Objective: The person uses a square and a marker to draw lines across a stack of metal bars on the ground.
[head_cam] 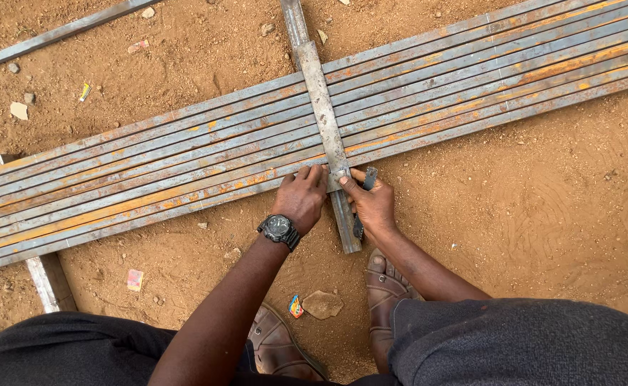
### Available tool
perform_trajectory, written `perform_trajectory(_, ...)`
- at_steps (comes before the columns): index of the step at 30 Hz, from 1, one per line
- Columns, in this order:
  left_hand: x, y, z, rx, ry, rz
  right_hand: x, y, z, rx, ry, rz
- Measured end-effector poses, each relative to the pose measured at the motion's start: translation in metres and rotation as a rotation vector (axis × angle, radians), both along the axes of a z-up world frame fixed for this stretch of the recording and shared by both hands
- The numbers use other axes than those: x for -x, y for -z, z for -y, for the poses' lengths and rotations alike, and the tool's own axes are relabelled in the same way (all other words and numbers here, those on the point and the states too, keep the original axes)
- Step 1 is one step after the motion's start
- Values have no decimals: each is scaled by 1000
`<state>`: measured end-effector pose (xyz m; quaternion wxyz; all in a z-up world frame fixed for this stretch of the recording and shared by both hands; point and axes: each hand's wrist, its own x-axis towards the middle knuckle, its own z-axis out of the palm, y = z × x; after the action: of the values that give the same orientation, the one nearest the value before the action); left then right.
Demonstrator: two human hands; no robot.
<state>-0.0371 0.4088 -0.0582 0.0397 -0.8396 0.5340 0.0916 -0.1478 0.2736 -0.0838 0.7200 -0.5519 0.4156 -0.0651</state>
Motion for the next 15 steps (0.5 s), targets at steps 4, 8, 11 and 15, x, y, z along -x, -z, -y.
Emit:
perform_trajectory(4, -17, -5, -3, 127, 36, -92, -4, 0, 0, 41, -19, -19)
perform_trajectory(8, -60, -8, 11, 194, -151, -274, -3, 1, -1, 11, 13, -16)
perform_trajectory(11, -106, -6, 39, 276, -309, -163, -5, 1, -1, 3, 18, -22)
perform_trajectory(15, -141, -5, 55, 63, -239, -159, -7, -5, 2, 50, 2, -108)
